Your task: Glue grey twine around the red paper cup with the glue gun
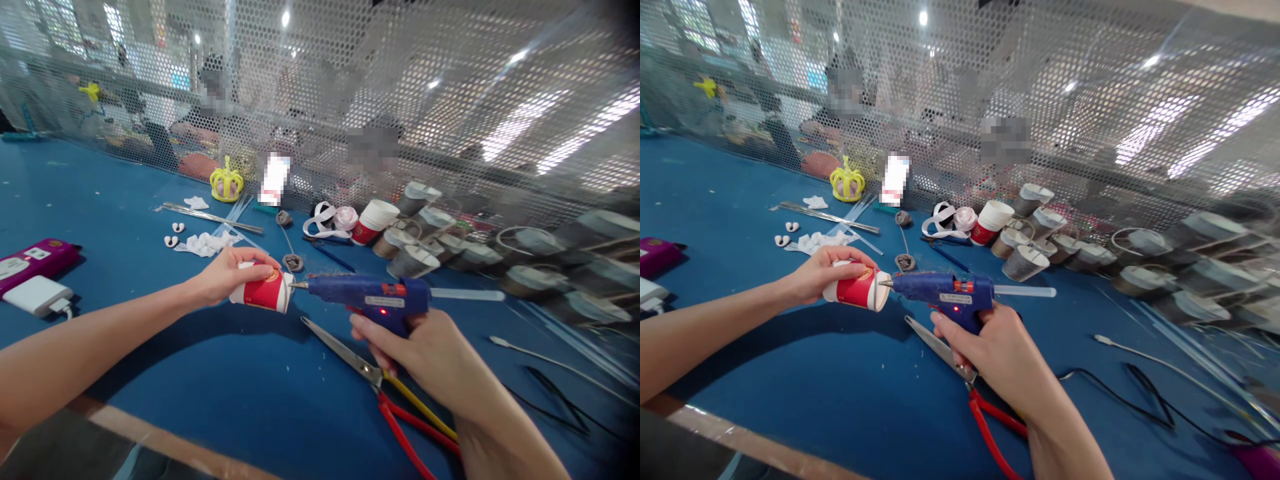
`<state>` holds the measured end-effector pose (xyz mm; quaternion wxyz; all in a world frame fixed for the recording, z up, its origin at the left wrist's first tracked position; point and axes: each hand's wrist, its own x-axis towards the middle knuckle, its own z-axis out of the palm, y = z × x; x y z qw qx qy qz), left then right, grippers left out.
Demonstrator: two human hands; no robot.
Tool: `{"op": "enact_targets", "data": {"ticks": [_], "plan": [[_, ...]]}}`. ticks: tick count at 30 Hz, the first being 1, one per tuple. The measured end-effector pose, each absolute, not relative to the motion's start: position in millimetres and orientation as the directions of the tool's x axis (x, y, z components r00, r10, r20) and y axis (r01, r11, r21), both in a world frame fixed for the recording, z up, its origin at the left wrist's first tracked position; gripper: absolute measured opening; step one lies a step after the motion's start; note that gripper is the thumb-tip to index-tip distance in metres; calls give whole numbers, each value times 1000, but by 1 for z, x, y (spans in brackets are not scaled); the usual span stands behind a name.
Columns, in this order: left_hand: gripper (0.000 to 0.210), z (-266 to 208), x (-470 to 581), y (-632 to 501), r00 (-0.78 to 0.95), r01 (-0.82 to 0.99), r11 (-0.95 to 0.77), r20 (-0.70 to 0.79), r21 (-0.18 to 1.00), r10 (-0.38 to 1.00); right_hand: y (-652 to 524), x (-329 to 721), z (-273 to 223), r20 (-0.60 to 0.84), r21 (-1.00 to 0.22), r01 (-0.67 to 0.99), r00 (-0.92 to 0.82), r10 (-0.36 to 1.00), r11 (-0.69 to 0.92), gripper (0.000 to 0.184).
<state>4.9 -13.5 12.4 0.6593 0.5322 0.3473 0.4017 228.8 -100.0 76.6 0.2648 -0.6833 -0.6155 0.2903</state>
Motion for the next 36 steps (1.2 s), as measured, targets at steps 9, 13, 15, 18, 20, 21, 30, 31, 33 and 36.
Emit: {"op": "enact_targets", "data": {"ticks": [9, 13, 15, 18, 20, 21, 30, 31, 33, 36], "plan": [[20, 14, 5, -16, 409, -116, 5, 43, 993, 911, -99, 228, 76, -74, -744, 657, 100, 992, -122, 30], [20, 16, 5, -17, 393, -72, -87, 109, 994, 913, -100, 229, 76, -101, -750, 649, 76, 992, -126, 30], [19, 18, 5, -19, 396, -38, -154, 157, 987, 905, -100, 230, 76, -111, -756, 642, 65, 992, -127, 31], [19, 19, 5, -23, 408, 2, -256, 233, 967, 883, -98, 232, 76, -107, -761, 638, 58, 993, -120, 31], [20, 18, 4, -24, 408, 18, -308, 275, 951, 871, -97, 233, 75, -92, -764, 636, 58, 994, -108, 31], [21, 17, 4, -25, 402, 24, -335, 297, 942, 866, -96, 234, 74, -81, -766, 635, 56, 995, -98, 31], [21, 15, 3, -26, 362, 21, -419, 384, 908, 850, -98, 237, 73, -94, -769, 633, 33, 995, -94, 36], [21, 15, 4, -26, 363, 18, -413, 379, 911, 852, -99, 238, 73, -92, -771, 630, 35, 995, -94, 36], [22, 14, 3, -27, 367, 12, -404, 372, 915, 853, -99, 238, 73, -84, -776, 624, 41, 996, -91, 37], [22, 14, 3, -27, 369, 5, -393, 364, 919, 855, -98, 239, 73, -78, -778, 622, 47, 996, -90, 38]]}}
